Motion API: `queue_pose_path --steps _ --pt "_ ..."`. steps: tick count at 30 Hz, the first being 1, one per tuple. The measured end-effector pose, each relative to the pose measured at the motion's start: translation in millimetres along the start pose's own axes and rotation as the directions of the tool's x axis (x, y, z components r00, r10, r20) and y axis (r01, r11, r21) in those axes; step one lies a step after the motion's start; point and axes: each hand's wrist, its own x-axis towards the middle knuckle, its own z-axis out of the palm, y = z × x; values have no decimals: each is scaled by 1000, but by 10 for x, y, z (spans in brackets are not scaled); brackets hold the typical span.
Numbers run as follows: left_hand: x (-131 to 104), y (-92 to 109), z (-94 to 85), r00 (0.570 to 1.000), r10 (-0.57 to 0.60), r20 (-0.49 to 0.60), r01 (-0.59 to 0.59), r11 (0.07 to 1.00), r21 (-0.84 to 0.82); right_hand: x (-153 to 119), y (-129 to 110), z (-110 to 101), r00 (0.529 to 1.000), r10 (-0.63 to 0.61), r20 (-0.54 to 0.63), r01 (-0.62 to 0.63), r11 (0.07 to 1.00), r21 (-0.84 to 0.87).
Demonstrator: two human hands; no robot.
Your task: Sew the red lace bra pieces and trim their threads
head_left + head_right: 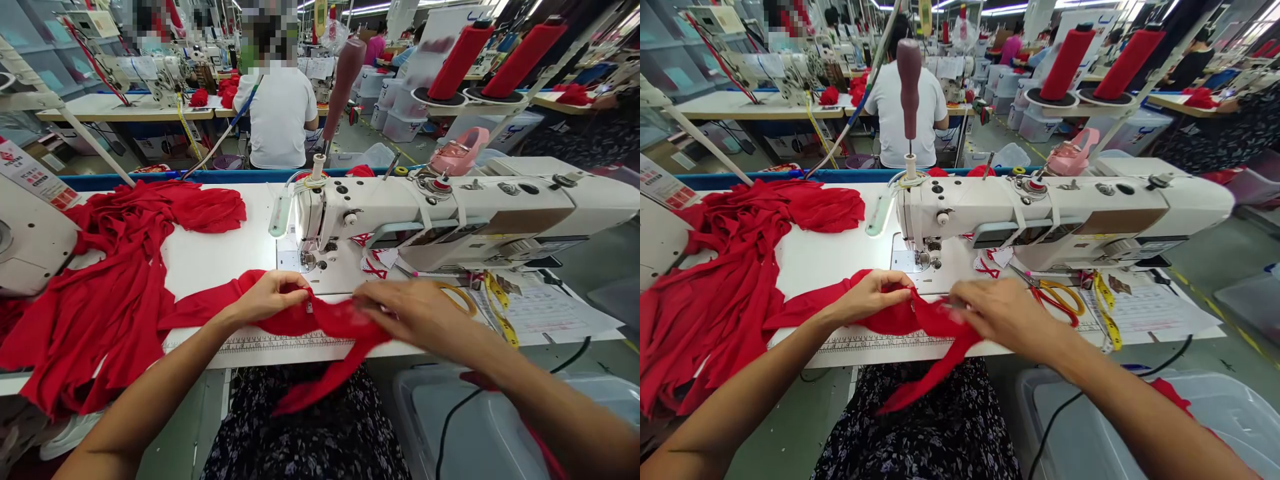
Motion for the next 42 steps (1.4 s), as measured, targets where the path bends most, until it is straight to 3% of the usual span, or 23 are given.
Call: queue_pose_path --steps 2,4,6,9,11,13,16,18,22,31,42 --pt "0 27 -8 989 -145 13 145 982 -120 54 190 39 989 41 -144 -92 926 -367" --pt "6 1 6 975 -220 -16 211 953 -219 84 301 197 956 81 -283 -219 840 -497" --pt "22 -63 30 971 -225 -80 198 945 -260 77 288 430 911 90 -402 -280 852 -443" --pt "49 -170 45 975 -198 -102 166 951 -261 33 72 770 868 132 -478 -187 980 -70" --pt "59 -215 35 980 -191 -51 172 952 -251 31 -116 902 898 225 -379 -137 960 244" --pt "62 -236 23 982 -187 -15 179 958 -225 62 -270 937 913 362 -186 -246 855 456" --pt "56 -241 13 980 -200 -14 194 962 -192 117 -411 865 893 446 69 -399 710 581" --pt "48 -236 11 977 -215 -10 208 957 -200 129 -476 806 901 416 127 -399 677 618" --pt "33 -200 9 974 -226 -20 213 942 -260 133 -562 806 907 389 162 -401 678 616" --pt "-7 -113 40 967 -255 4 237 895 -378 180 -525 959 853 510 114 -438 577 689" --pt "-27 -145 66 975 -222 -18 202 917 -344 149 -572 970 833 550 65 -454 612 648"
